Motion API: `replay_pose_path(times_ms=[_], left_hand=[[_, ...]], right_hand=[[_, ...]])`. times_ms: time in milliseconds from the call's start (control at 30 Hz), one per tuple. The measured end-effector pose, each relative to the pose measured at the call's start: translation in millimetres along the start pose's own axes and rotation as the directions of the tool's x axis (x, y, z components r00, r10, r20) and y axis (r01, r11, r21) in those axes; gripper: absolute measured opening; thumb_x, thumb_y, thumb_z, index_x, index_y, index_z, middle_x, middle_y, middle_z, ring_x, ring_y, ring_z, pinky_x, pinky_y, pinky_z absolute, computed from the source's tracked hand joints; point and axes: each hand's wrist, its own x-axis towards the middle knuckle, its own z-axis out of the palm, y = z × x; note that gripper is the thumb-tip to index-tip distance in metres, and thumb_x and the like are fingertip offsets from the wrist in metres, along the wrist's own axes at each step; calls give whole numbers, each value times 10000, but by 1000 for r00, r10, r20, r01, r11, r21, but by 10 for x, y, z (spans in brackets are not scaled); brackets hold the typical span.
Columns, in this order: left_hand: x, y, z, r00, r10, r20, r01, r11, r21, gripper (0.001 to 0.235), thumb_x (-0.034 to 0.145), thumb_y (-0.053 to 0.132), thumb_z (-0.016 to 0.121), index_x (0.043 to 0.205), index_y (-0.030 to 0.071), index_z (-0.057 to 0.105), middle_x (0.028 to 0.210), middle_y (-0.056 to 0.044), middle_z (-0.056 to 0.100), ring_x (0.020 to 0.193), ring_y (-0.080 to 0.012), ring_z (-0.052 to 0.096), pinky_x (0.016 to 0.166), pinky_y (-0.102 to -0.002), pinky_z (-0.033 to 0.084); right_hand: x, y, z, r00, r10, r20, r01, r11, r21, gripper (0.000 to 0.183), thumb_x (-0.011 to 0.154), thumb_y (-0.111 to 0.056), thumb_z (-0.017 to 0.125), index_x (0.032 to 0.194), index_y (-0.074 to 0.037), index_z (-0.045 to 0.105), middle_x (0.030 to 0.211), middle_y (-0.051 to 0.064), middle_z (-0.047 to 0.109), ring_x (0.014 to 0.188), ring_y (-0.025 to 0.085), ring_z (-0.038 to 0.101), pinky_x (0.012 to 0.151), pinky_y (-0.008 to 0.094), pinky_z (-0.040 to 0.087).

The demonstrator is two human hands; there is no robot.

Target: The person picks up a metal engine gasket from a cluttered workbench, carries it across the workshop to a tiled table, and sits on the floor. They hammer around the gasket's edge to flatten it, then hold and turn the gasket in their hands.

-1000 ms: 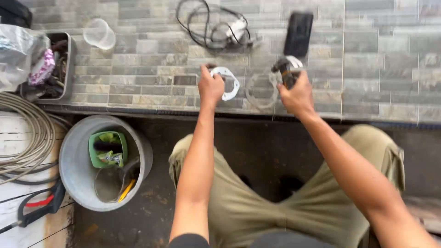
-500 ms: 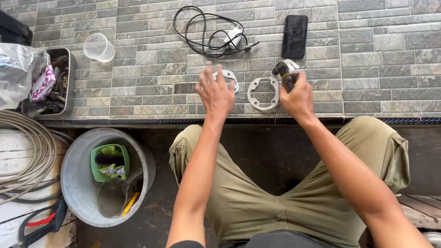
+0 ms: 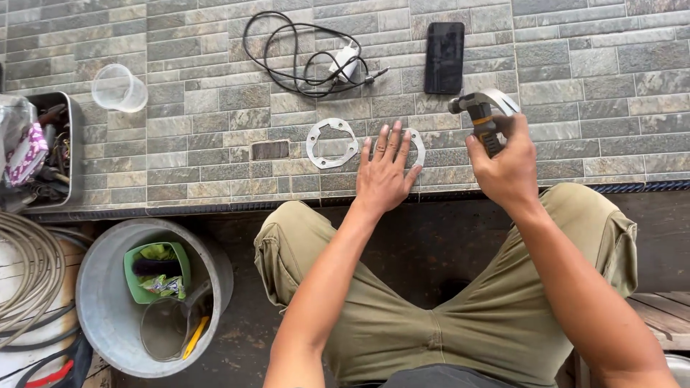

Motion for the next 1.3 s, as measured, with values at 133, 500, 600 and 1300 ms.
replay_pose_path(times_ms=[133, 500, 600, 1300], left_hand=[[-26, 42, -42, 1000, -1, -19, 1, 1000, 1, 699, 1051, 573, 376, 1610, 155, 335, 1703, -163, 214, 1580, -352, 178, 1230, -600, 157], [70, 44, -27, 999, -17, -42, 14, 998, -63, 747, 1014, 627, 429, 1617, 199, 323, 1711, -73, 226, 1587, -281, 188, 1253, -568, 132], [63, 69, -56, 998, -26, -52, 24, 999, -36, 772, 1003, 621, 467, 1629, 203, 294, 1713, -60, 226, 1588, -271, 184, 1256, -567, 129], [64, 75, 25, 991, -45, -125, 43, 999, -18, 829, 943, 623, 551, 1612, 180, 339, 1702, -17, 262, 1577, -241, 221, 1262, -540, 134]], right_hand=[[-68, 110, -17, 1000, 10, 14, -11, 997, 78, 413, 991, -181, 780, 1278, -5, 542, 1080, 226, 690, 864, 354, 701, 697, 432, 534], [-153, 371, 208, 976, -194, 95, 206, 969, -139, 338, 966, -203, 757, 1179, -14, 575, 906, 247, 700, 765, 493, 706, 577, 534, 495], [-210, 436, 297, 953, -283, 109, 303, 901, -309, 287, 987, -316, 757, 1126, -93, 640, 878, 159, 699, 794, 437, 704, 623, 519, 524], [-228, 336, 424, 917, -381, 117, 399, 863, -310, 168, 1033, -296, 707, 1072, -142, 653, 830, 82, 629, 802, 381, 695, 584, 486, 533]])
